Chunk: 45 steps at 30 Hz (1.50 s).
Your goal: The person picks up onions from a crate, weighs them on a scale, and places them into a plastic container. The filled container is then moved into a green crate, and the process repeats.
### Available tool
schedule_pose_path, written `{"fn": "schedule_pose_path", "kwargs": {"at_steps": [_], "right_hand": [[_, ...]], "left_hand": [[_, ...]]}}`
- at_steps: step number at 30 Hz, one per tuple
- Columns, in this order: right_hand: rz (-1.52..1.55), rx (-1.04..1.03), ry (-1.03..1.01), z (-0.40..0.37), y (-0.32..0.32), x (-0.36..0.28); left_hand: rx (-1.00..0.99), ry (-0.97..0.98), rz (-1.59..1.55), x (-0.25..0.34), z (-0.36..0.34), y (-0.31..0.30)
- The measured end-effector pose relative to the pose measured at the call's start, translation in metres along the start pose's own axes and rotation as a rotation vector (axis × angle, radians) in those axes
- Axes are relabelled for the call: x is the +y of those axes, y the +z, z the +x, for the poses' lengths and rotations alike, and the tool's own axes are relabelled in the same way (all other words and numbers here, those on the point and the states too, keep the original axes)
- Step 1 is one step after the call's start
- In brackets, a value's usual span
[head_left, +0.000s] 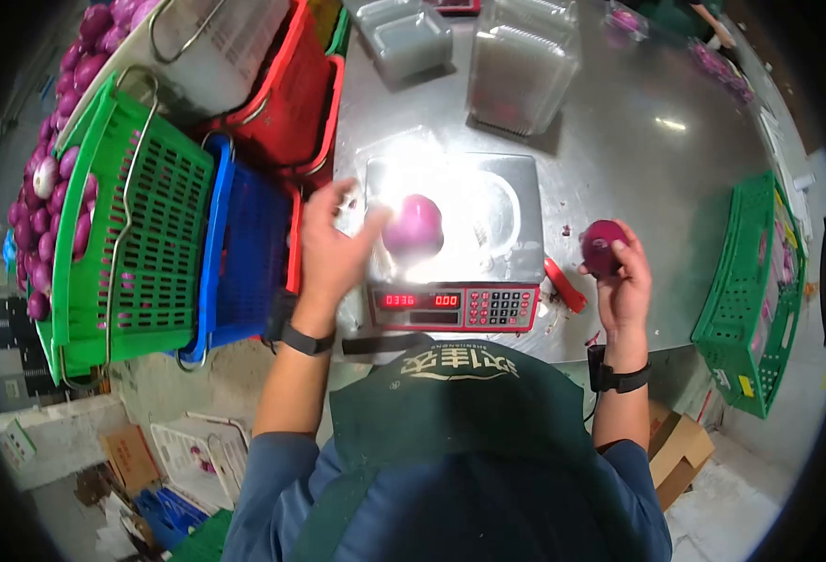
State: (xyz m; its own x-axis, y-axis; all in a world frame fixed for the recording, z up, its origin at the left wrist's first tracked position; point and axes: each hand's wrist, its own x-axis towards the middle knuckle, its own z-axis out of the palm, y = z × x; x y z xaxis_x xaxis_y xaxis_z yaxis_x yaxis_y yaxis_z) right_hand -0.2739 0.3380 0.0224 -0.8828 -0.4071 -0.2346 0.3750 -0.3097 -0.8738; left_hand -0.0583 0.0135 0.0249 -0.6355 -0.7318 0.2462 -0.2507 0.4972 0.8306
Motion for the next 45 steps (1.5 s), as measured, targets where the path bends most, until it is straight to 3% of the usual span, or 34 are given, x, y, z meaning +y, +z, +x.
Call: {"fn": "schedule_pose_path", "kwargs": {"at_steps": [1,5,10,12,14,18,23,25,28,30,31,34,38,42,45], "right_hand": [[0.035,0.015,0.003,0.005,-0.001,0.002],[0.151,-0.153,0.065,0.026,0.0,0.008],[0.155,-0.278,0.126,0.038,0.031,0.013],[0.091,-0.328,0.113,0.042,0.045,0.016],[0.007,-0.354,0.133,0.041,0.067,0.015],[-0.097,-0.383,0.137,0.037,0.088,0.018],[-0.196,-0.408,0.084,0.031,0.1,0.021],[-0.258,-0.414,0.038,0.031,0.105,0.024],[-0.425,-0.454,-0.21,0.032,0.116,0.04],[-0.681,-0.485,-0.387,0.032,0.126,0.047],[-0.846,-0.537,-0.639,0.033,0.134,0.046],[-1.14,-0.71,-0.908,0.039,0.146,0.054],[-1.39,-0.799,-0.859,0.041,0.146,0.076],[-1.066,-0.756,-0.73,0.046,0.142,0.072],[-1.034,-0.46,-0.715,0.056,0.14,0.066]], "left_hand": [[0.124,-0.039,-0.111,-0.001,0.005,-0.009],[0.267,-0.169,-0.179,-0.011,0.001,-0.037],[0.267,-0.262,-0.303,-0.013,-0.02,-0.029],[0.193,-0.287,-0.156,-0.006,-0.026,-0.025],[0.175,-0.178,-0.073,-0.024,-0.03,-0.004],[0.088,0.003,0.147,0.01,-0.025,0.012],[-0.004,0.24,0.351,0.005,-0.027,0.047],[-0.043,0.293,0.453,0.01,-0.027,0.057],[0.0,0.307,0.37,0.012,-0.022,0.059],[0.017,0.218,0.228,0.004,-0.022,0.059],[0.02,0.178,0.218,0.002,-0.026,0.059],[0.016,0.169,0.183,-0.002,-0.031,0.051],[-0.044,0.229,0.21,0.002,-0.027,0.04],[-0.013,0.201,0.217,0.002,-0.03,0.033],[0.052,0.043,0.042,-0.006,-0.042,0.019]]}}
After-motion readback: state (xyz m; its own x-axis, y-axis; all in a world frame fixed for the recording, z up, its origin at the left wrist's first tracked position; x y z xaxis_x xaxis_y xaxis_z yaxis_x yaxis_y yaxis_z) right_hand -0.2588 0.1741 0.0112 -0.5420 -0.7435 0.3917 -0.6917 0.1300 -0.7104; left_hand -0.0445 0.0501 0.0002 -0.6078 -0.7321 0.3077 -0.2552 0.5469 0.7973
